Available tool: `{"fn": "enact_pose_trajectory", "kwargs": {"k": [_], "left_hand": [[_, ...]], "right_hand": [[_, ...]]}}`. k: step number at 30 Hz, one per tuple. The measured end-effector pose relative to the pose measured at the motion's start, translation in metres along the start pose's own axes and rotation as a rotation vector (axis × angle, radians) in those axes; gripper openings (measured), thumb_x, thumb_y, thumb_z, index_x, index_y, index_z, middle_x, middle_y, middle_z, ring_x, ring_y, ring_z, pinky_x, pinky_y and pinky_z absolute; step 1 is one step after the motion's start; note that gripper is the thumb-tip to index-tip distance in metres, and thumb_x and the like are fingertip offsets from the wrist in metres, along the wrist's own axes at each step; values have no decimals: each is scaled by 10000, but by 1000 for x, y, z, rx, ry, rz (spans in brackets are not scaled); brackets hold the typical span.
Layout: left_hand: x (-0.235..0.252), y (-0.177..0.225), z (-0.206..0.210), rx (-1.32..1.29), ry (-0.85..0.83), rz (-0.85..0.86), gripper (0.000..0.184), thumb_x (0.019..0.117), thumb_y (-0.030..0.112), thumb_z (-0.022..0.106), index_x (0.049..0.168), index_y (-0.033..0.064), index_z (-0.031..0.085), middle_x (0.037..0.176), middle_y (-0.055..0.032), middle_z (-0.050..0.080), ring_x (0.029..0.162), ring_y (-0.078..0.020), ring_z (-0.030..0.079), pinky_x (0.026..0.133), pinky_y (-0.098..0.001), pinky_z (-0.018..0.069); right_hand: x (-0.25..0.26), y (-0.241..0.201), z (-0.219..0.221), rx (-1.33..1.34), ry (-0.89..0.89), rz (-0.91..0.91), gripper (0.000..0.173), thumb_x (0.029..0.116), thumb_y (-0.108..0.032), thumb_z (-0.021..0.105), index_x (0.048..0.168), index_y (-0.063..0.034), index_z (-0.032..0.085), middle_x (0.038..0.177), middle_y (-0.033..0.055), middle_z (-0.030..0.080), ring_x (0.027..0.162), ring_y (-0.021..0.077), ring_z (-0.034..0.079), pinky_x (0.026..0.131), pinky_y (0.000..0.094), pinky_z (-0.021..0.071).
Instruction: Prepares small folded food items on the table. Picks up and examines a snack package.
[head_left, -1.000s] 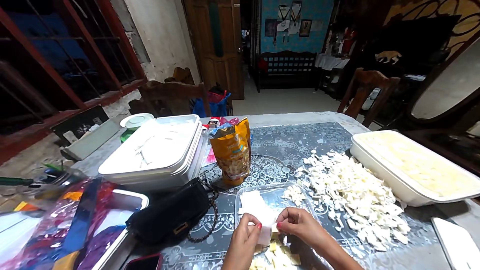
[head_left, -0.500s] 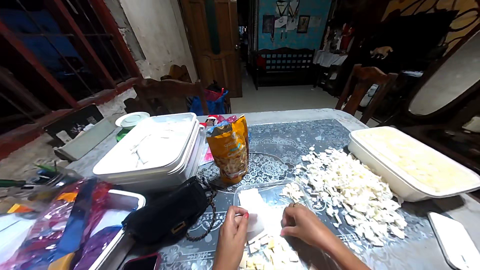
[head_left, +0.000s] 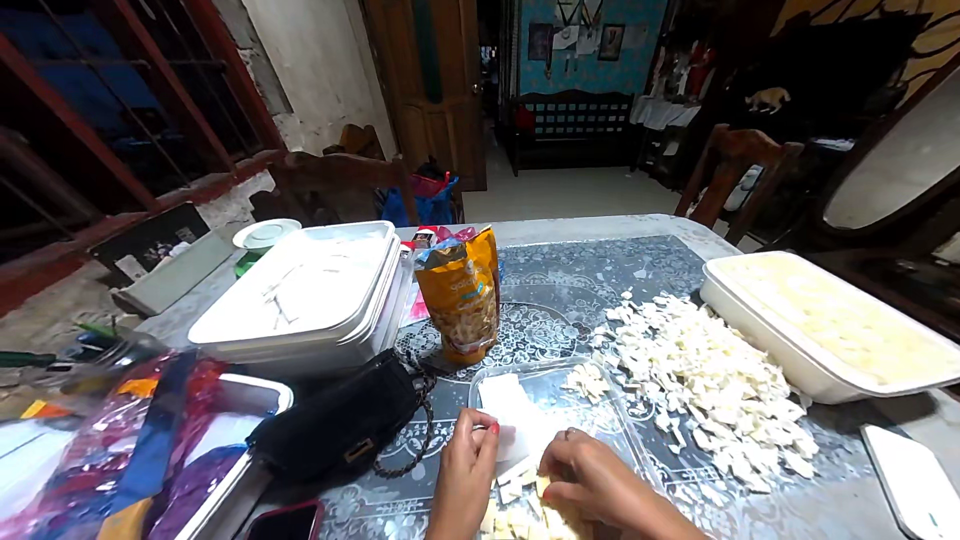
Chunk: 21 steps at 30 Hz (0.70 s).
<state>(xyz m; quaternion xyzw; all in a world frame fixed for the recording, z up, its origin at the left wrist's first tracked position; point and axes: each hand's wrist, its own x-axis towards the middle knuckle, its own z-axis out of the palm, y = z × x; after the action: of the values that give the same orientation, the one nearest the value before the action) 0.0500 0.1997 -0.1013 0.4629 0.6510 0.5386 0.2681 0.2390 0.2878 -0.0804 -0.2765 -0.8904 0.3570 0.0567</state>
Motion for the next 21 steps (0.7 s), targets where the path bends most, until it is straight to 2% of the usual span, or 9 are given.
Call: {"fn": "enact_pose_trajectory", "kwargs": {"k": [2,4,7,9,12,15,16,19,21], "left_hand": [[-1,1,1,0,-18,-15,191,1021,134,516,1110,-22,579,680,-9,603,593,-70,569,603,-262,494],[-2,1,2,-13,-35,-27,178,1020,132,523,1104,-16,576,655,8,580,572,-56,553,592,-249,488],[-4,1,4,-21,-59,-31,171,1018,123,526,1107,-15,570,624,29,543,540,-39,506,564,-235,456],[-4,0,5,-22,-67,-33,169,1017,117,526,1108,-18,569,623,25,540,533,-43,494,554,-236,446],[-5,1,5,-12,-68,-34,168,1019,121,525,1104,-16,571,624,26,542,537,-44,500,559,-237,449],[-4,3,3,22,-70,-48,200,1026,133,521,1128,-30,578,646,-1,555,559,-77,517,579,-275,465],[-3,4,3,31,-65,-47,204,1027,135,520,1131,-30,580,648,-5,556,562,-83,523,583,-282,471],[-3,3,2,36,-53,-37,202,1029,141,514,1121,-25,583,645,-2,556,565,-82,530,585,-282,475],[-3,2,2,31,-52,-31,204,1029,144,511,1122,-24,581,648,0,561,569,-79,534,589,-277,477]], "right_hand": [[0,-1,-2,99,-13,17,200,929,-121,725,1040,46,720,980,211,695,975,347,656,908,496,508],[0,-1,-5,204,-23,50,179,952,-101,696,1057,43,697,971,183,691,904,264,663,859,433,530],[1,7,-9,299,7,51,248,994,-100,633,1198,26,693,1036,176,688,905,210,653,866,374,533],[3,14,-11,309,49,89,221,1002,-114,615,1156,15,706,1028,147,689,889,172,650,850,345,535],[6,17,-17,203,75,242,217,1012,-147,605,1129,19,683,971,149,696,880,227,663,851,419,530],[6,16,-25,-8,39,326,271,1033,-210,602,1162,12,687,1014,197,709,967,336,682,910,533,510],[5,16,-28,-62,46,293,251,1025,-182,612,1152,14,704,1049,210,709,1014,357,679,938,543,504],[1,23,-34,-100,13,41,188,965,-23,638,1108,3,757,1160,227,698,1151,393,635,1027,532,475],[1,25,-34,-101,-36,-69,201,948,-7,654,1111,-15,771,1196,227,697,1173,408,625,1037,540,465]]}}
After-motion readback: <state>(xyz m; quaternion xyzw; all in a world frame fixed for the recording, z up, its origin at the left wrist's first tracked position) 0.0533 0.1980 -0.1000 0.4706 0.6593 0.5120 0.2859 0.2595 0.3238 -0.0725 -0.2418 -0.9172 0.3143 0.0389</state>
